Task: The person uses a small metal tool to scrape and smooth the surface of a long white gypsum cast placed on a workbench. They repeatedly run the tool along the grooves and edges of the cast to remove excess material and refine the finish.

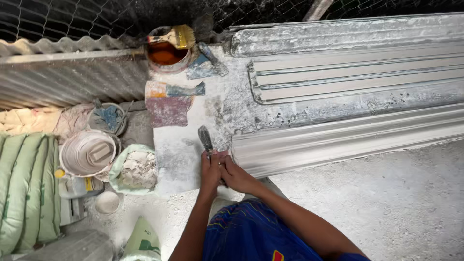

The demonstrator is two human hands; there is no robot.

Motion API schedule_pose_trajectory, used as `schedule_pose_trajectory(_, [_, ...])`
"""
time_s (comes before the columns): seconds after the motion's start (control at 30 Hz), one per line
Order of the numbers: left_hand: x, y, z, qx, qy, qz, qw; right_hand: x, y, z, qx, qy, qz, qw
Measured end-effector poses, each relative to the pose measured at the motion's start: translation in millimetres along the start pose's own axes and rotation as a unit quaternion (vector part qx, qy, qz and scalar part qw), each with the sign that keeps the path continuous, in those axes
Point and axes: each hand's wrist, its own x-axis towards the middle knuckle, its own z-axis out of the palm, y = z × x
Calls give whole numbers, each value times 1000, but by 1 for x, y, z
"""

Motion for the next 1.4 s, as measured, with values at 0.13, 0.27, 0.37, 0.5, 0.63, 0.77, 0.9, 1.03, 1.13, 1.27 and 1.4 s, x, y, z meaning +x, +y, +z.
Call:
schedule_pose_trajectory(0.13, [36,17,20,46,7,23,999,-1,24,-75,49,-52,-90,993])
schedule_pose_trajectory(0.27, [68,6,58,72,16,-71,995,12,55,-196,13,65,-88,994])
schedule_pose_trajectory(0.37, [90,-3,94,13,44,-65,997,19,83,-271,28,133,-81,987])
schedule_pose_trajectory(0.5, [120,-27,140,94,89,-31,991,36,128,-343,86,136,-109,981])
schedule_pose_trajectory(0.63, [147,-38,160,266,131,-13,955,51,157,-384,100,69,-108,987])
schedule_pose_trajectory(0.77, [143,-57,188,580,191,255,750,93,160,-392,-15,3,-92,996])
schedule_pose_trajectory(0.9, [137,-52,222,590,143,-45,793,159,146,-378,-280,-34,-223,933])
schedule_pose_trajectory(1.03, [130,-36,249,622,111,-81,771,207,132,-347,-421,-57,-279,861])
schedule_pose_trajectory(1.13, [129,-30,261,643,114,-29,756,229,121,-337,-493,-46,-297,816])
schedule_pose_trajectory(1.27, [128,-35,250,674,104,-24,731,244,110,-324,-542,-72,-229,805])
schedule_pose_trajectory(1.4, [132,-43,241,687,83,-4,722,251,98,-331,-497,-91,-252,825])
